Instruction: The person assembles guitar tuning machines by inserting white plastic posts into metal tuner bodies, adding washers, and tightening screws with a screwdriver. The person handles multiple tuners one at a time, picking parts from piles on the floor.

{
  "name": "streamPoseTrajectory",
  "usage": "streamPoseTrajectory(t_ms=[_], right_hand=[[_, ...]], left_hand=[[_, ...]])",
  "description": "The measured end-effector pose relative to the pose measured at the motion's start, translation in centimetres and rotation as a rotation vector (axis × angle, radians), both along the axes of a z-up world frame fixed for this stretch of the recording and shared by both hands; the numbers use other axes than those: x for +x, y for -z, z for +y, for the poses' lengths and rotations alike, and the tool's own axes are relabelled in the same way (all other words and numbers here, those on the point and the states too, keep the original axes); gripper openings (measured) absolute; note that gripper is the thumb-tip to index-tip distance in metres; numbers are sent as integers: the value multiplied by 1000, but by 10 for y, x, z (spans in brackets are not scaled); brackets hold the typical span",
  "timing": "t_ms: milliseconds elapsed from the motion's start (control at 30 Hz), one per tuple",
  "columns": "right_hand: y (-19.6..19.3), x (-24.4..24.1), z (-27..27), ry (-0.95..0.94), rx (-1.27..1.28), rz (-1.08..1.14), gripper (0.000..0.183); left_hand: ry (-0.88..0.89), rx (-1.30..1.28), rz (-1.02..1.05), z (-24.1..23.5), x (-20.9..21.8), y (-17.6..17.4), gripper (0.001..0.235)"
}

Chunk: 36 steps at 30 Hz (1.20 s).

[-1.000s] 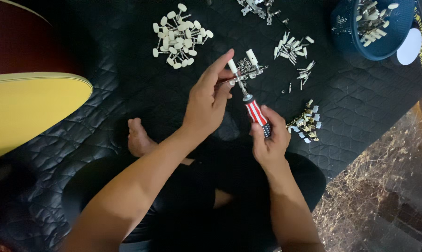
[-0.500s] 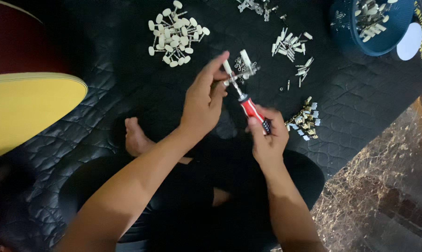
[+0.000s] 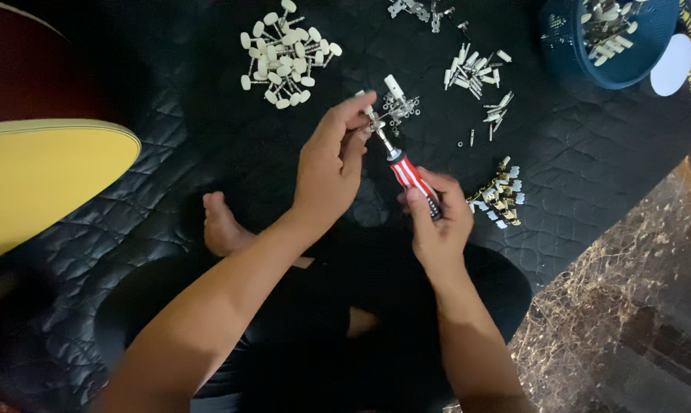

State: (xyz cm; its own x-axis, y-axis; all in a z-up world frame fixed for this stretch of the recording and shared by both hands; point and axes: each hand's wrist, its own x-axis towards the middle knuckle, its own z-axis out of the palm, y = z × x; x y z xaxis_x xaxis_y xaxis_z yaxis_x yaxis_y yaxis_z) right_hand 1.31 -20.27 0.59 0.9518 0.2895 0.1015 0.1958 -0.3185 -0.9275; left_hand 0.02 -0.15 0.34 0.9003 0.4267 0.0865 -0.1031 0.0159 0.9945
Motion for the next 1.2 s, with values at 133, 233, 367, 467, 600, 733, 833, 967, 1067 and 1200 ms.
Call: streamPoseTrajectory(t_ms=[133, 233, 367, 467, 600, 733, 833, 967, 1067, 1200], right_hand=[[6, -6, 11, 5, 138, 191, 35], [2, -1, 17, -30, 306, 440, 42], [8, 12, 5, -1, 187, 465, 47], [1, 21, 3, -40, -166, 384, 40], [9, 15, 21, -240, -849, 222, 36], [78, 6, 11, -342, -934, 20, 34], [85, 8, 10, -411, -1012, 50, 35], [69, 17, 18, -375, -872, -77, 36], [24, 22, 30, -238, -475, -88, 41], [29, 21, 16, -63, 115, 159, 36]], left_hand=[[20, 124, 5, -2, 4, 7, 33], [17, 87, 21, -3, 3, 4, 31], [-20, -267, 178, 1, 5, -3, 32], [-33, -482, 274, 6, 12, 15, 33], [-96, -669, 282, 11, 13, 8, 32], [-89, -682, 306, 11, 14, 2, 32], [-90, -688, 340, 11, 14, 5, 32], [-11, -740, 339, 8, 14, 13, 28], [66, -855, 390, 7, 13, 13, 27], [199, -933, 505, -3, 11, 22, 23]])
